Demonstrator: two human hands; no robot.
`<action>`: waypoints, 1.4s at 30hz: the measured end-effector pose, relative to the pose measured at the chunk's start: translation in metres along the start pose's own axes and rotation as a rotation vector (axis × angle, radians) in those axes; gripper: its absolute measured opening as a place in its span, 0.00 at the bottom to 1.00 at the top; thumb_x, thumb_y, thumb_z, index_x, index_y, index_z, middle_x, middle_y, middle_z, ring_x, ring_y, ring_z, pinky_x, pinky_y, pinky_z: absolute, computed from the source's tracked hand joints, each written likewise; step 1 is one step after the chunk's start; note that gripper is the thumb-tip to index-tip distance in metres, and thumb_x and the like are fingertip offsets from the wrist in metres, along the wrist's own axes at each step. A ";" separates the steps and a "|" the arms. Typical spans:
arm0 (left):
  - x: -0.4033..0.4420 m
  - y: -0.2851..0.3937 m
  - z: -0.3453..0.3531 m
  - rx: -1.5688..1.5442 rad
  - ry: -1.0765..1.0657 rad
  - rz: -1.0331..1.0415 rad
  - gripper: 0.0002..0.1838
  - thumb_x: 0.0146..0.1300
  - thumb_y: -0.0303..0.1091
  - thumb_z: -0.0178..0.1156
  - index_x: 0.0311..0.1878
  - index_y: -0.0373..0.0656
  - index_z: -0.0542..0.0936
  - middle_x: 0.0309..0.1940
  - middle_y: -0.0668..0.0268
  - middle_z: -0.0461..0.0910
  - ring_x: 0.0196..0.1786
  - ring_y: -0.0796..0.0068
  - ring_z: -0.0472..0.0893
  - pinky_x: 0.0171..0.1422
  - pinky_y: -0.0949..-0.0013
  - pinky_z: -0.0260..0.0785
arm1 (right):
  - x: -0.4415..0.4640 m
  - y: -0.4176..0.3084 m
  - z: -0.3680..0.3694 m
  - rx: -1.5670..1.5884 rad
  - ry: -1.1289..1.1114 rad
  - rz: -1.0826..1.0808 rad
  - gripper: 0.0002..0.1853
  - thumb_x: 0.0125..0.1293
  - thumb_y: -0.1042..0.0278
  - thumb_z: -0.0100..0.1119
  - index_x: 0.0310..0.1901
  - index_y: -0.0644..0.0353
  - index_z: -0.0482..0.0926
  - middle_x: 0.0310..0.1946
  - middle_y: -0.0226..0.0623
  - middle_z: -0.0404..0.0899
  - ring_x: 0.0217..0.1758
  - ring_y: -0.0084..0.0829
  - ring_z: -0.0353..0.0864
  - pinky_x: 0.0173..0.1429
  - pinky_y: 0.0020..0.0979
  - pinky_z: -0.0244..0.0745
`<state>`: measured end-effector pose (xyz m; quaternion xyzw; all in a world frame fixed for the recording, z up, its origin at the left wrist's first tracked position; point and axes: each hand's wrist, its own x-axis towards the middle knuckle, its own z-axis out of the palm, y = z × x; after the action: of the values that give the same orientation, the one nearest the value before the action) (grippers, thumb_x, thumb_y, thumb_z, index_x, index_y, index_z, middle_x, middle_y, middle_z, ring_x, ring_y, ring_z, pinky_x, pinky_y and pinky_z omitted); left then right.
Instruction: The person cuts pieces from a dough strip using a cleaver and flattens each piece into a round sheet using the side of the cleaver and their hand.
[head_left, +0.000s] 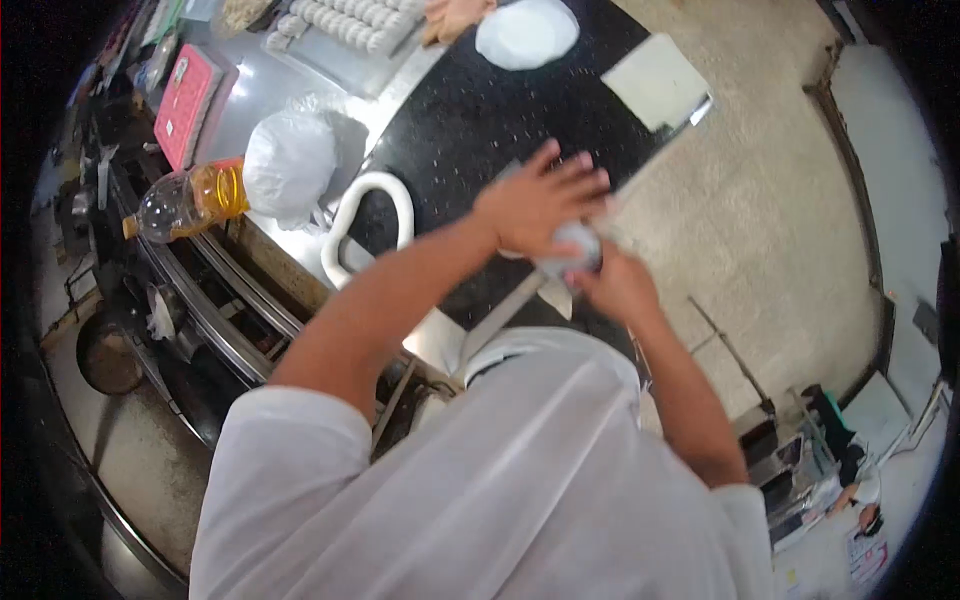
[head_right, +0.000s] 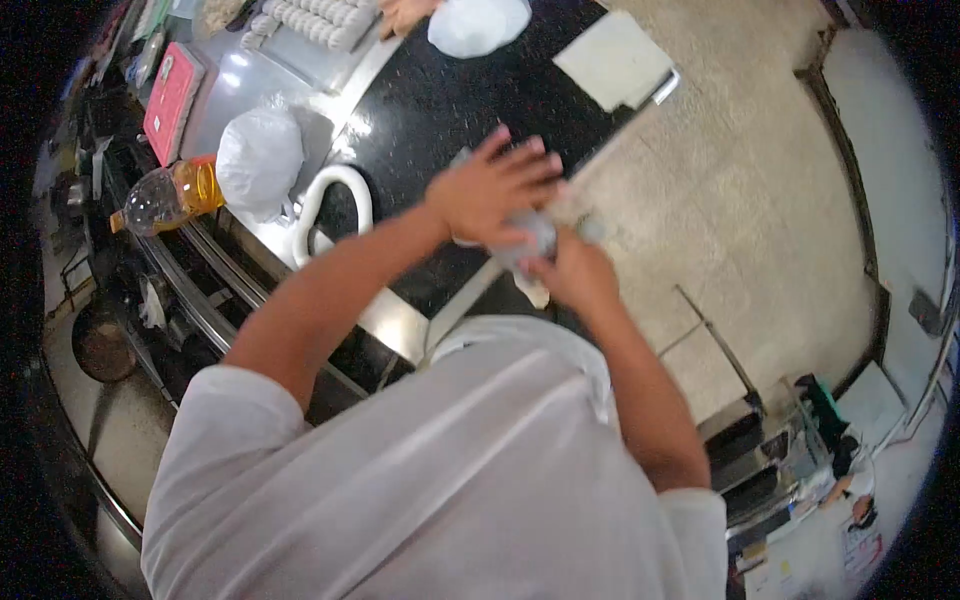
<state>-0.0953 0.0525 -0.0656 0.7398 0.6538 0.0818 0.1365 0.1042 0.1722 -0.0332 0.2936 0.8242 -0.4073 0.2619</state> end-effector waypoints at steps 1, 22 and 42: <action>0.004 -0.010 -0.006 -0.022 0.059 -0.056 0.42 0.68 0.70 0.51 0.81 0.63 0.65 0.82 0.63 0.60 0.85 0.54 0.53 0.85 0.36 0.34 | 0.006 -0.006 -0.014 -0.002 0.012 -0.001 0.34 0.60 0.43 0.72 0.55 0.66 0.77 0.44 0.60 0.86 0.50 0.59 0.86 0.53 0.53 0.80; 0.009 -0.014 -0.004 -0.059 0.053 0.025 0.42 0.67 0.70 0.53 0.79 0.59 0.68 0.81 0.57 0.61 0.85 0.49 0.53 0.86 0.36 0.35 | -0.005 -0.001 0.003 -0.056 0.032 -0.064 0.41 0.55 0.45 0.77 0.59 0.70 0.71 0.41 0.60 0.86 0.46 0.59 0.88 0.49 0.54 0.81; 0.028 0.018 0.023 -0.077 0.070 0.058 0.39 0.67 0.71 0.52 0.75 0.59 0.72 0.77 0.61 0.67 0.83 0.50 0.57 0.85 0.34 0.37 | -0.026 0.015 -0.010 -0.020 -0.060 0.083 0.43 0.56 0.44 0.77 0.62 0.69 0.68 0.44 0.63 0.85 0.47 0.60 0.87 0.52 0.53 0.81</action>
<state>-0.0674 0.0757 -0.0832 0.7494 0.6326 0.1367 0.1397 0.1310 0.1811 -0.0182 0.3125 0.8070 -0.3965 0.3063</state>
